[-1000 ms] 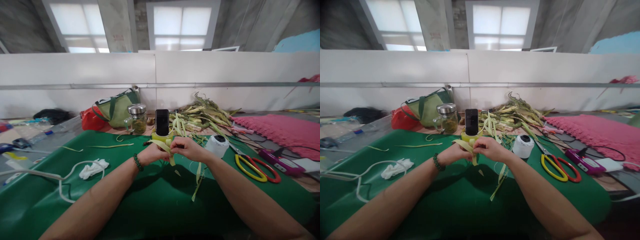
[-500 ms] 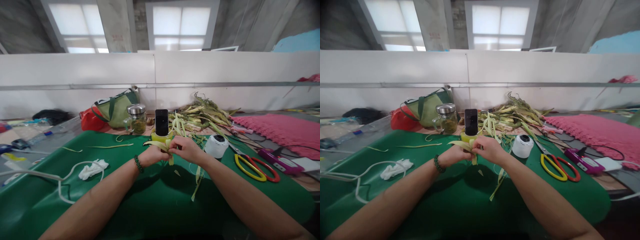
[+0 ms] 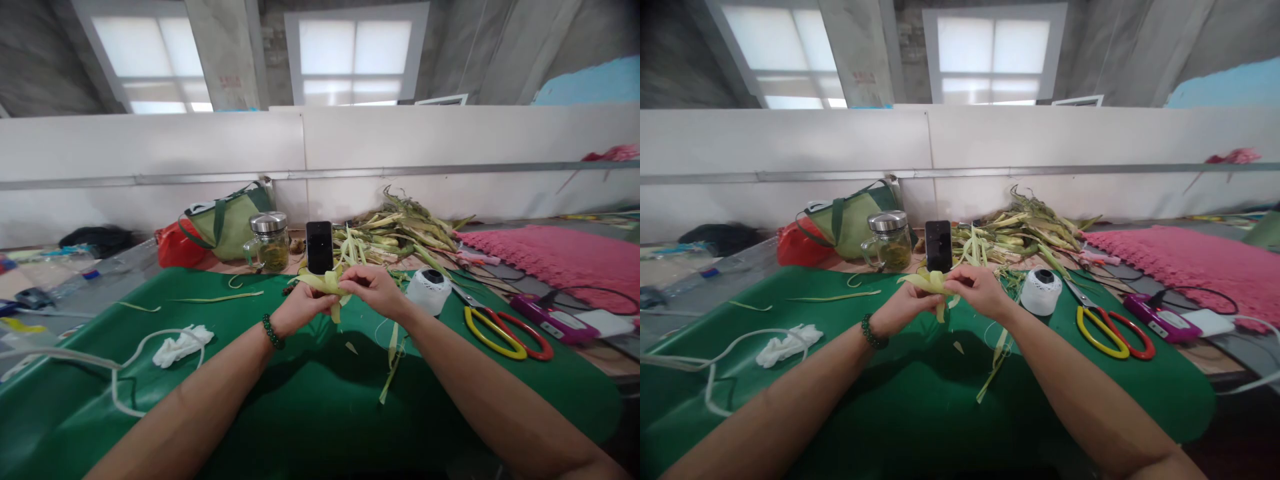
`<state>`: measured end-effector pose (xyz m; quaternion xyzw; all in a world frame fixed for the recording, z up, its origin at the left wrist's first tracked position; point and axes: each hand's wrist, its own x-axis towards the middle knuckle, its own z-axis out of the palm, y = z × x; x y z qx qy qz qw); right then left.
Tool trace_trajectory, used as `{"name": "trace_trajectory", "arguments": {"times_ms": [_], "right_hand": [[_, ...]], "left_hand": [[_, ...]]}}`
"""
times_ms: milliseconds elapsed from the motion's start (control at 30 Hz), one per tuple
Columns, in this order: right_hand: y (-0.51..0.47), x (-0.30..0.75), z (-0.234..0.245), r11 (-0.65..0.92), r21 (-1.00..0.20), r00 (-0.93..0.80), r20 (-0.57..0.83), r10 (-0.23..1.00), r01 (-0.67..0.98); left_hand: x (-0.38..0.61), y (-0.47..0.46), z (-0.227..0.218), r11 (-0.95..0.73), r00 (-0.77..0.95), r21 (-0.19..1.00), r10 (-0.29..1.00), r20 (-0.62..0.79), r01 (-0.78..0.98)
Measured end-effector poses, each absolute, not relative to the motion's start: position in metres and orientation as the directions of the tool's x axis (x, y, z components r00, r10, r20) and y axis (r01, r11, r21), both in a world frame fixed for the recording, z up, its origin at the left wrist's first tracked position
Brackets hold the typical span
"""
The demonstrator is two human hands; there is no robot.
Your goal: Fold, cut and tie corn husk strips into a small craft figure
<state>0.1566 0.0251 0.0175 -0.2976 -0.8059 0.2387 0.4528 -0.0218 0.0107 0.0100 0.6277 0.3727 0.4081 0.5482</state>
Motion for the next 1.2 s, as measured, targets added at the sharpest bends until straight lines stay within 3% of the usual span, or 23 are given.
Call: {"name": "trace_trajectory", "arguments": {"times_ms": [133, 500, 733, 1067, 1200], "right_hand": [[0.023, 0.161, 0.02, 0.709, -0.663, -0.332, 0.63, 0.702, 0.239], [0.025, 0.153, 0.01, 0.803, -0.503, -0.451, 0.665, 0.596, 0.32], [0.027, 0.155, 0.008, 0.845, -0.382, -0.503, 0.682, 0.531, 0.375], [0.031, 0.159, 0.012, 0.789, -0.522, -0.369, 0.698, 0.613, 0.323], [0.026, 0.159, 0.013, 0.819, -0.443, -0.336, 0.758, 0.559, 0.364]], "left_hand": [[-0.024, 0.009, 0.014, -0.107, 0.394, 0.994, 0.915, 0.086, 0.032], [-0.021, 0.007, 0.015, -0.091, 0.397, 0.99, 0.917, 0.042, 0.104], [-0.018, 0.002, 0.014, -0.063, 0.353, 0.998, 0.934, 0.048, 0.03], [-0.019, 0.002, 0.015, -0.042, 0.336, 0.999, 0.941, 0.035, 0.014], [-0.018, 0.004, 0.012, -0.032, 0.299, 0.999, 0.954, 0.032, -0.003]]}}
